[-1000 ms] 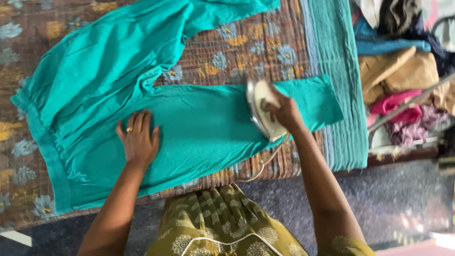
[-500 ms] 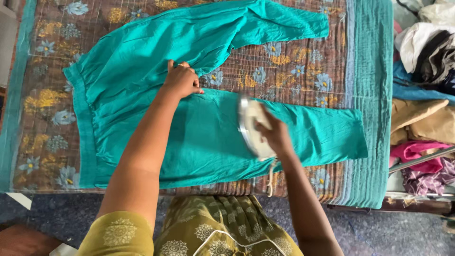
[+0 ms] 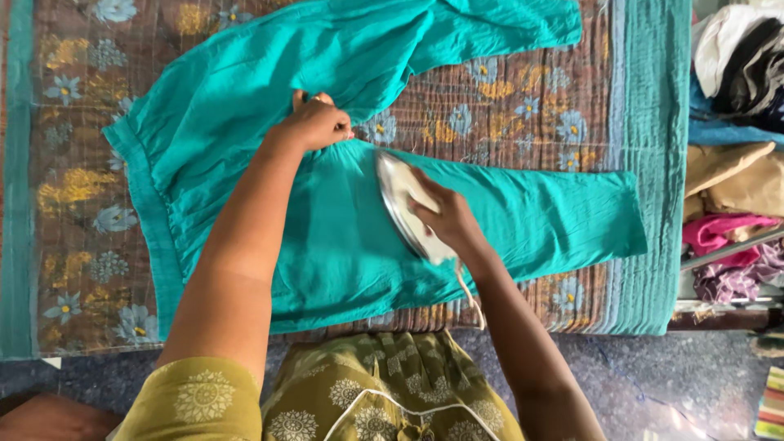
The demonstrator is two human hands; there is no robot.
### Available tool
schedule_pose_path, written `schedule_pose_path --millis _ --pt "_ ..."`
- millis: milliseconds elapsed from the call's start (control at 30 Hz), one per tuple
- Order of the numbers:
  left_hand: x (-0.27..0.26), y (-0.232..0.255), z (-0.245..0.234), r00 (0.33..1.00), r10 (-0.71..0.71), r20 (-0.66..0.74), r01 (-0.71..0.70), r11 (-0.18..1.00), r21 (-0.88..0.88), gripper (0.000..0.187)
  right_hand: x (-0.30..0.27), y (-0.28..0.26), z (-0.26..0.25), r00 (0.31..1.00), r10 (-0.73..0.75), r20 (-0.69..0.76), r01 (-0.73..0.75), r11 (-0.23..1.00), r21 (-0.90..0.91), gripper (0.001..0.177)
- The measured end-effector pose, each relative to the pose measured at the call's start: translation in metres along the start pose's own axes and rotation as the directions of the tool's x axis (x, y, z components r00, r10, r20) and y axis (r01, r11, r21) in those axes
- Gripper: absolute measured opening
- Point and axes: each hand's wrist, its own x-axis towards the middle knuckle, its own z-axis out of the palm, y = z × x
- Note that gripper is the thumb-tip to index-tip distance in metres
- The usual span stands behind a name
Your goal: The person irons a pair of teal trousers laid out on a floral-patterned table. They use a white electric iron to smooth the fabric, systematically moving from one leg to the other and adjusting the garment's position as needed.
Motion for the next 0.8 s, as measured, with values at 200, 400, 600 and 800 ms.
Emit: schedule_pose_path --millis 200,400,600,800 --pt "0.004 -0.005 0.006 1.0 0.004 -0.006 -0.004 1.0 -0.017 0.024 0.021 -0.015 0.025 0.991 -0.026 0.132 0.026 1.0 0.001 0.071" --pt "-0.003 0.0 0.006 0.998 0.02 -0.055 -0.022 0.999 -0.026 0.023 -0.016 -0.01 0.056 0.948 -0.15 0.279 0.175 0.982 -0.066 0.063" --pt "-0.011 -0.001 0.006 0.988 0.075 -0.133 -0.077 0.997 -0.01 0.02 -0.001 0.034 0.029 0.926 -0.376 -0.007 0.376 0.926 -0.016 0.067" --pt "-0.028 0.026 -0.01 0.986 0.021 -0.163 -0.003 0.994 0.112 0.017 -0.022 0.116 -0.087 0.965 -0.013 -0.26 0.08 0.966 0.245 0.066"
